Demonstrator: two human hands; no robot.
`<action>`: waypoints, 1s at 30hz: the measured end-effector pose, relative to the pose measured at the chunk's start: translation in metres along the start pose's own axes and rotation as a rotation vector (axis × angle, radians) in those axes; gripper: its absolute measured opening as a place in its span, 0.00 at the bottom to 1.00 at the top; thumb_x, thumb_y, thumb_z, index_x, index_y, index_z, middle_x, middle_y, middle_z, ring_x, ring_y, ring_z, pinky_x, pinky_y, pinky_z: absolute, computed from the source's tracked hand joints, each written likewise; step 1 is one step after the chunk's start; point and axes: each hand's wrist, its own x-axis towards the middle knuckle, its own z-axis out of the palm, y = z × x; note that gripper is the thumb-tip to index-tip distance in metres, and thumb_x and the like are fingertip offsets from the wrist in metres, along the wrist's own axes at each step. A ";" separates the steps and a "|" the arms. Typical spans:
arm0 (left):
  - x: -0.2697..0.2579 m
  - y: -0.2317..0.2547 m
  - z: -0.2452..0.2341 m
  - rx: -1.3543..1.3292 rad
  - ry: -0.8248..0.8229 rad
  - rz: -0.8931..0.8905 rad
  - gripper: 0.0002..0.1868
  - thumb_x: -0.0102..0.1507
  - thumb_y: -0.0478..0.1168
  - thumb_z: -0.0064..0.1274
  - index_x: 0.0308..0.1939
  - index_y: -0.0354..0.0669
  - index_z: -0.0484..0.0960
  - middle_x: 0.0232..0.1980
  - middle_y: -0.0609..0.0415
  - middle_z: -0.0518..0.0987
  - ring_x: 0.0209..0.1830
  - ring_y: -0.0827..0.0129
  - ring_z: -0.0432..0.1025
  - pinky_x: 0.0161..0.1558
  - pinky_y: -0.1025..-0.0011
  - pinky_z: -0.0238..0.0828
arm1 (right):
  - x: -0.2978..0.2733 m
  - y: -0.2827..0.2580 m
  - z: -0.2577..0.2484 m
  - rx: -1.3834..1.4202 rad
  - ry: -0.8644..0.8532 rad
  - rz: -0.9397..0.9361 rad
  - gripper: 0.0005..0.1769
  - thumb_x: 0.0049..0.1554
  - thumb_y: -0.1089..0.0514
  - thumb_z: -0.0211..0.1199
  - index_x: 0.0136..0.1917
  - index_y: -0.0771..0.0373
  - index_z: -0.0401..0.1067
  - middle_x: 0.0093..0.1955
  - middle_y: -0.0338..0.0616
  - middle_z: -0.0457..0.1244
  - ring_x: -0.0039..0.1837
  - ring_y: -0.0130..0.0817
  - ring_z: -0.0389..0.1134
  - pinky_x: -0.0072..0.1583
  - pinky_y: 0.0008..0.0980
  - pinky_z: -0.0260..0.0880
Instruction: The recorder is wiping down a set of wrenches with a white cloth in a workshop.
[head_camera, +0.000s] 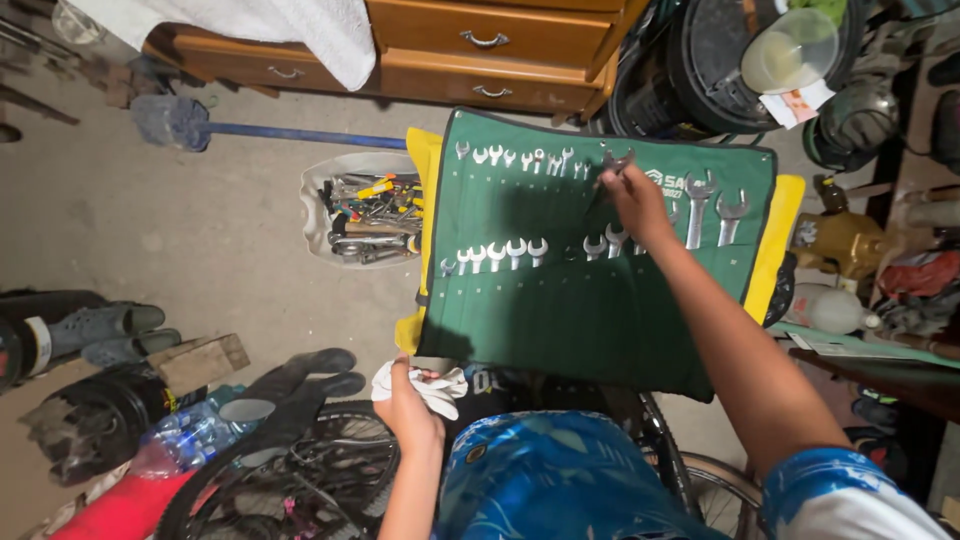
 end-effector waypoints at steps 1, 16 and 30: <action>0.001 -0.001 -0.002 0.004 0.001 0.000 0.06 0.65 0.34 0.53 0.34 0.35 0.75 0.25 0.52 0.74 0.21 0.68 0.70 0.26 0.68 0.69 | 0.005 0.009 0.002 0.005 -0.012 0.009 0.10 0.69 0.55 0.58 0.51 0.64 0.72 0.44 0.42 0.68 0.46 0.26 0.67 0.49 0.26 0.67; 0.007 -0.005 -0.023 0.017 0.056 -0.041 0.08 0.64 0.35 0.54 0.32 0.39 0.71 0.24 0.53 0.71 0.21 0.66 0.70 0.27 0.66 0.70 | 0.040 0.082 0.030 0.421 -0.006 0.194 0.13 0.71 0.51 0.52 0.50 0.62 0.66 0.46 0.40 0.66 0.46 0.28 0.69 0.51 0.29 0.73; 0.014 0.008 -0.011 0.032 0.055 -0.067 0.09 0.63 0.36 0.54 0.32 0.39 0.70 0.25 0.52 0.71 0.22 0.66 0.70 0.28 0.66 0.70 | 0.050 0.136 0.060 0.056 -0.152 0.303 0.16 0.70 0.49 0.52 0.53 0.64 0.70 0.45 0.44 0.68 0.44 0.33 0.72 0.47 0.35 0.76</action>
